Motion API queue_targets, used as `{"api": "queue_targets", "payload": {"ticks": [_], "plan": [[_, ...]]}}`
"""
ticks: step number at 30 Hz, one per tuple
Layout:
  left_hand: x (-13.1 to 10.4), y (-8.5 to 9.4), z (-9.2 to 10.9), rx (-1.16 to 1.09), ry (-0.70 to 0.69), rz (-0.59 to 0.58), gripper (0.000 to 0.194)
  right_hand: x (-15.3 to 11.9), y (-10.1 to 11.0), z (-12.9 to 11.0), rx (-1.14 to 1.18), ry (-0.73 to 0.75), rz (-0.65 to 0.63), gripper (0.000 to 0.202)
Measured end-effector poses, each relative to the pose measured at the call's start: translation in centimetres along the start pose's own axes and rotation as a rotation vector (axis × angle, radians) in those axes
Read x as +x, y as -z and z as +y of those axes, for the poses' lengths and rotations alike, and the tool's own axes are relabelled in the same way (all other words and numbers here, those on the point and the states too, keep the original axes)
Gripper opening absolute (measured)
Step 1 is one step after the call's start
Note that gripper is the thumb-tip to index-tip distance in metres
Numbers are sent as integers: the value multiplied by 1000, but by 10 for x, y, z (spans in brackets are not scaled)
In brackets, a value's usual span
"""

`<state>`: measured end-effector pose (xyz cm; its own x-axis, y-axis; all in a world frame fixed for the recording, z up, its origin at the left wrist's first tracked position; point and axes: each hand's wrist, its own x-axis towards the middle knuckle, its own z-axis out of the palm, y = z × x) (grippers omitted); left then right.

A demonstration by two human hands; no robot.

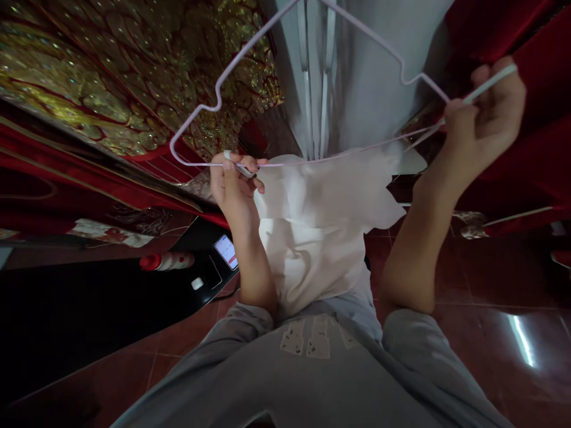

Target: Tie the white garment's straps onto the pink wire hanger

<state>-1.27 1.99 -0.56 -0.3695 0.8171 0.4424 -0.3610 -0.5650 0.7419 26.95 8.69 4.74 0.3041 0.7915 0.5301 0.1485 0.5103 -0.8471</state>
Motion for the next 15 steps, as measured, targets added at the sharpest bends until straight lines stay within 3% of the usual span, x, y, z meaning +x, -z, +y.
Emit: {"api": "queue_targets", "payload": {"ticks": [3,7,8,10,13,15], "plan": [[4,2,-2,-11,5,-1,31,-29,7,8,-9,72,65,37],[4,3,-4,-14,13,-15,28,-67,-11,14,26,403,310,26],[3,2,-4,2,17,-15,29,-71,-19,13,23,471,319,22],[0,0,-3,45,36,-5,31,-75,-33,7,-52,498,168,18],[-6,-4,-1,103,64,4,36,-75,-43,-3,-278,362,-173,18],[-10,-4,0,114,73,2,37,-76,-41,-8,-405,275,-285,15]]}}
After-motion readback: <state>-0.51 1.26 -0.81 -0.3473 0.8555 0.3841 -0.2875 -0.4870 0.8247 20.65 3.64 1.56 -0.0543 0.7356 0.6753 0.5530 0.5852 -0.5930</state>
